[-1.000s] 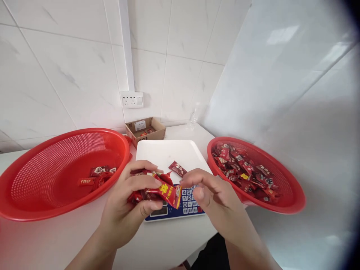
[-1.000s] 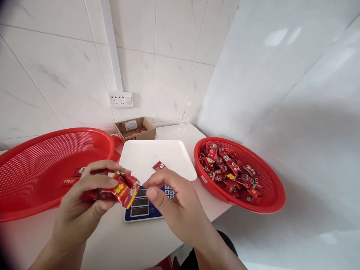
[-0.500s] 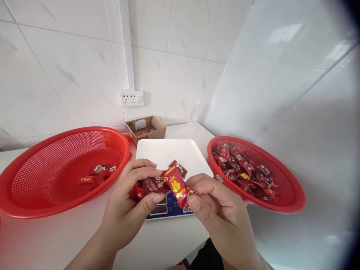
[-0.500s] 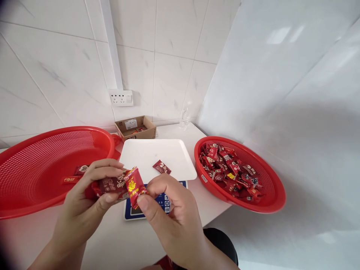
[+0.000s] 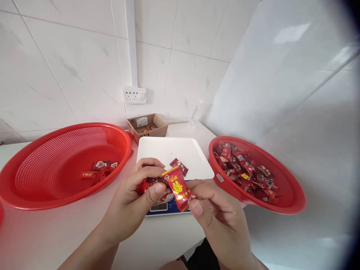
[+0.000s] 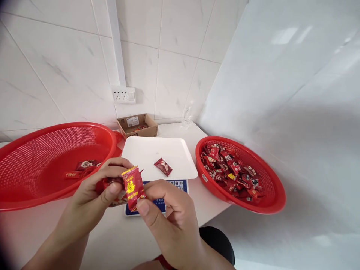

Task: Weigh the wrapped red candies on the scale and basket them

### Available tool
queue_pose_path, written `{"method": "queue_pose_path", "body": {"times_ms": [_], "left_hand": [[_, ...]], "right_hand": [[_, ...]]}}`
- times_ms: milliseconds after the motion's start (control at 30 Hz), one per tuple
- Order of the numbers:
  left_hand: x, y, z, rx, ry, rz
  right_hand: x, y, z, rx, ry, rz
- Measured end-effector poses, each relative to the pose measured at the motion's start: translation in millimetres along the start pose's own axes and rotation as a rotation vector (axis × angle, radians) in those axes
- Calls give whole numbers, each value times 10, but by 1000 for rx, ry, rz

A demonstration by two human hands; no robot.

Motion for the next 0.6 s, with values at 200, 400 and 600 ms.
{"method": "queue_pose_path", "body": {"times_ms": [200, 400, 600], "left_hand": [[63, 2, -31, -17, 9, 58], [72, -2, -19, -3, 3, 71], [61, 9, -8, 7, 17, 55]], "right_hand": [[-28, 17, 19, -64, -3, -2], [-38, 44, 12, -55, -5, -2], [-18, 64, 23, -53, 18, 26]]}}
Point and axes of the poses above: each hand's wrist, its own y-axis away from the middle knuckle, its own x-axis out of the back of the hand, z = x × y, the point moved 10 cm from there along -y, towards the middle knuckle, and after that the axes turned 7 degrees about -y, right-handed, at the moved point
